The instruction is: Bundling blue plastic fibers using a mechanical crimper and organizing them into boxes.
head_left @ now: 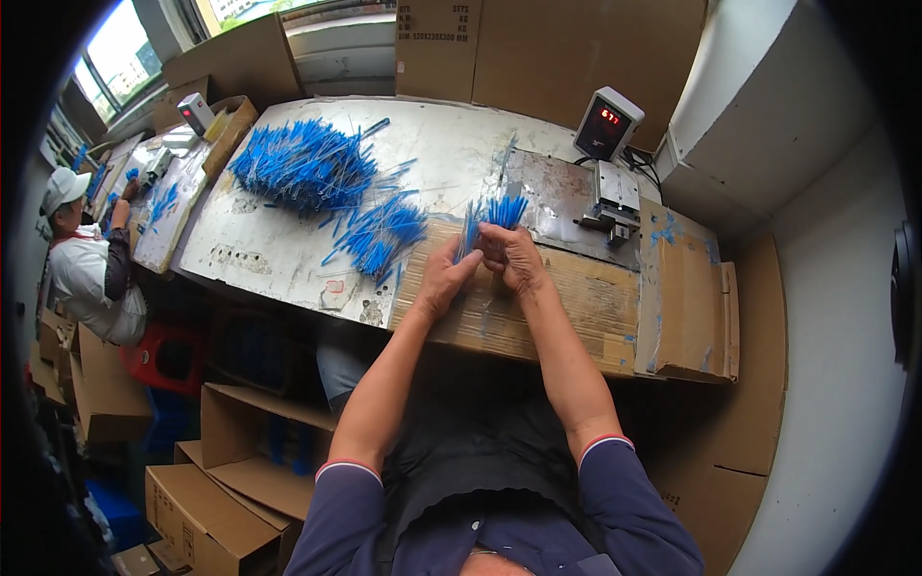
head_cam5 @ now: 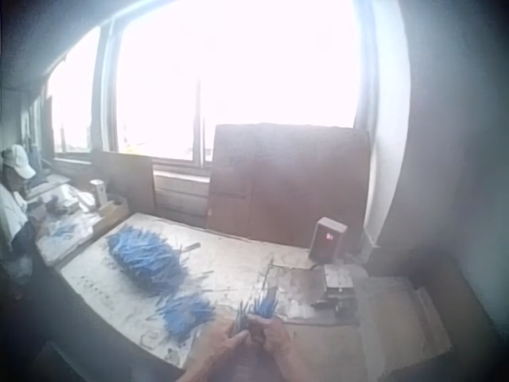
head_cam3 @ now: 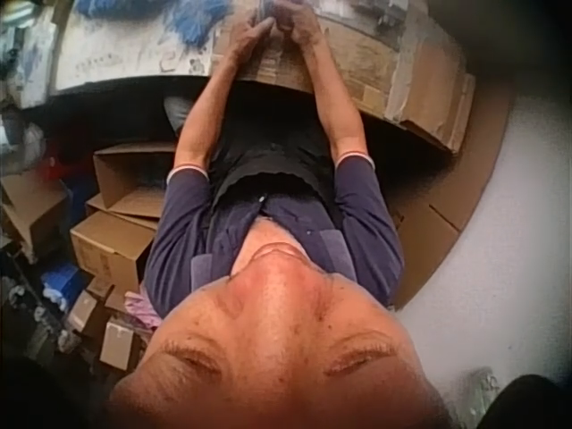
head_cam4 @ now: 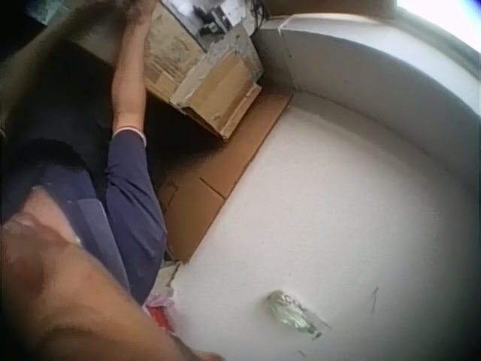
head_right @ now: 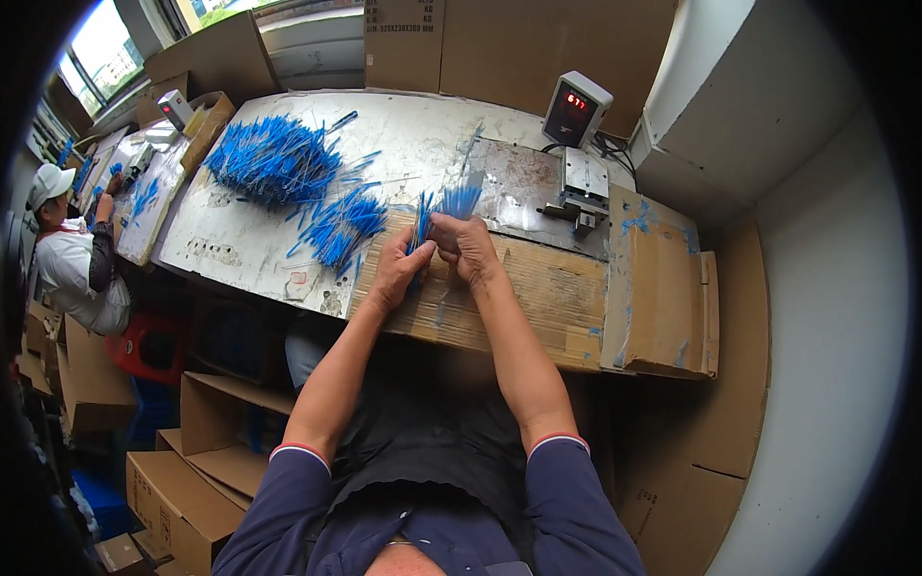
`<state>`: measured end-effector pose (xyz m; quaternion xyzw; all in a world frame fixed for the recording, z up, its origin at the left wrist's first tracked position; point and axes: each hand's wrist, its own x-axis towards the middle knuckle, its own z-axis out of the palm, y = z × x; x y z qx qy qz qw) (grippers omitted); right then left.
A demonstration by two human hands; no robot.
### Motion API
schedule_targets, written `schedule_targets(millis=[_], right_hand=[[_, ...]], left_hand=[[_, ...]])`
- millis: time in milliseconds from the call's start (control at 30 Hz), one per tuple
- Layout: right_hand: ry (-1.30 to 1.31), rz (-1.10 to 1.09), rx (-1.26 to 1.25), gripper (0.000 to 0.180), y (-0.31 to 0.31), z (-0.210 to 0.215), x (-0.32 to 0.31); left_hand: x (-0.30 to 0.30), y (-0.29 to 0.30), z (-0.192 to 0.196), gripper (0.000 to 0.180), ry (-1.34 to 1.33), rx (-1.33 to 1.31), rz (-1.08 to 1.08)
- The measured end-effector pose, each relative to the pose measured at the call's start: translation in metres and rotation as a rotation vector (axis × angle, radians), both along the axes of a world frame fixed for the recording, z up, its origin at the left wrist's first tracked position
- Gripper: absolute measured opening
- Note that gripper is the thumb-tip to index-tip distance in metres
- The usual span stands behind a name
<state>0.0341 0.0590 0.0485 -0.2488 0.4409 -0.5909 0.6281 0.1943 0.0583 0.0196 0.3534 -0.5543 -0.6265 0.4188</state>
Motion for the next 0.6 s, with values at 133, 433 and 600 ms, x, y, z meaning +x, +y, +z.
schedule_targets(millis=[133,433,600], right_hand=[[-0.032,-0.099,-0.021,0.012,-0.007,-0.005,-0.01],[0.116,-0.66,-0.296,0.02,-0.016,0.016,-0.036],[0.14,-0.592,-0.381,0.02,0.0,0.014,-0.042]], left_hand=[[-0.002,-0.001,-0.001,0.025,-0.036,-0.038,0.005],[-0.001,-0.003,-0.004,0.022,0.031,0.053,0.001],[-0.003,-0.002,-0.001,0.02,0.047,0.067,0.022]])
